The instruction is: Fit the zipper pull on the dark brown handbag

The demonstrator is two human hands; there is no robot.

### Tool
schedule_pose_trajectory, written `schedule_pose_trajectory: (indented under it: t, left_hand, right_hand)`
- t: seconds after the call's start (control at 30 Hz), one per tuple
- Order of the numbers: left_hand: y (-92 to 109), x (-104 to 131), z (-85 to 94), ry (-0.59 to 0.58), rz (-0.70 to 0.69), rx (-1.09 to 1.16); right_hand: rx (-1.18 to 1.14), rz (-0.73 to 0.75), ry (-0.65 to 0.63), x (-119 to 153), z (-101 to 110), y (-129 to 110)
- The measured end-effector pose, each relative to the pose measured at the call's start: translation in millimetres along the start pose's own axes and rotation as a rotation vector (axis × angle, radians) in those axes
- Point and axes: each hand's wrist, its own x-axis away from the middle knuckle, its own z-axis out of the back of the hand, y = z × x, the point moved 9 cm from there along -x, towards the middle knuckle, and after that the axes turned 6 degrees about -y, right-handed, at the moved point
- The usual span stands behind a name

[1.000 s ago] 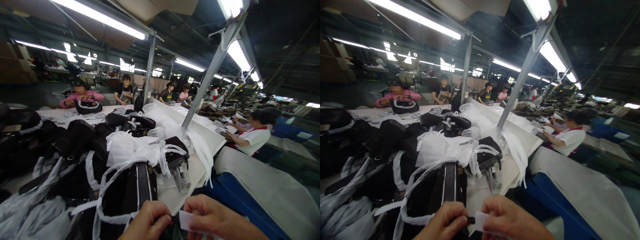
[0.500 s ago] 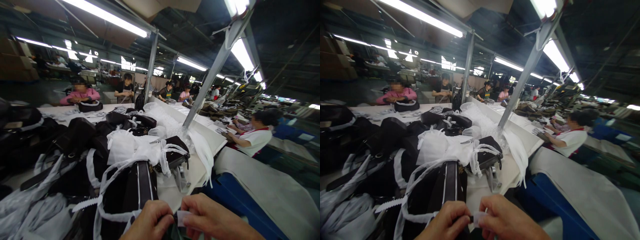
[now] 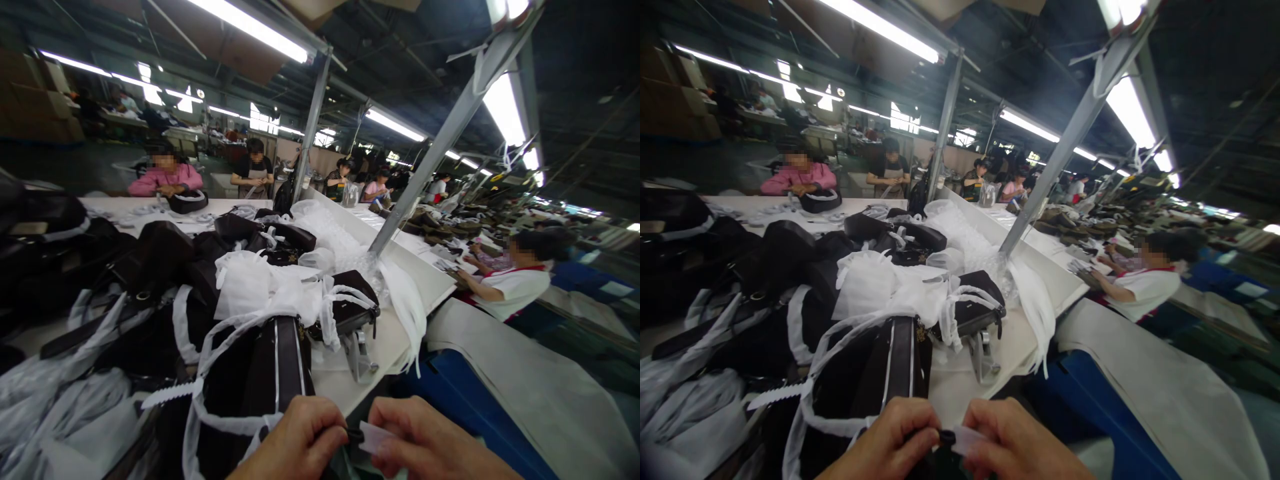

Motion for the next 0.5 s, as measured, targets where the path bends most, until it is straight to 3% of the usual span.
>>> schedule_pose_trajectory:
  t: [0.13, 0.5]
  left_hand:
    - [-1.2, 0.4, 5.0, 0.012, 0.059, 0.06]
    - [0.5, -0.2, 4.2, -0.006, 0.038, 0.075]
  right_hand:
    - [-0.063, 0.009, -0.017, -1.1, 1.1, 1.0]
    - [-0.013, -0.007, -0.05, -3.4, -1.9, 9.8]
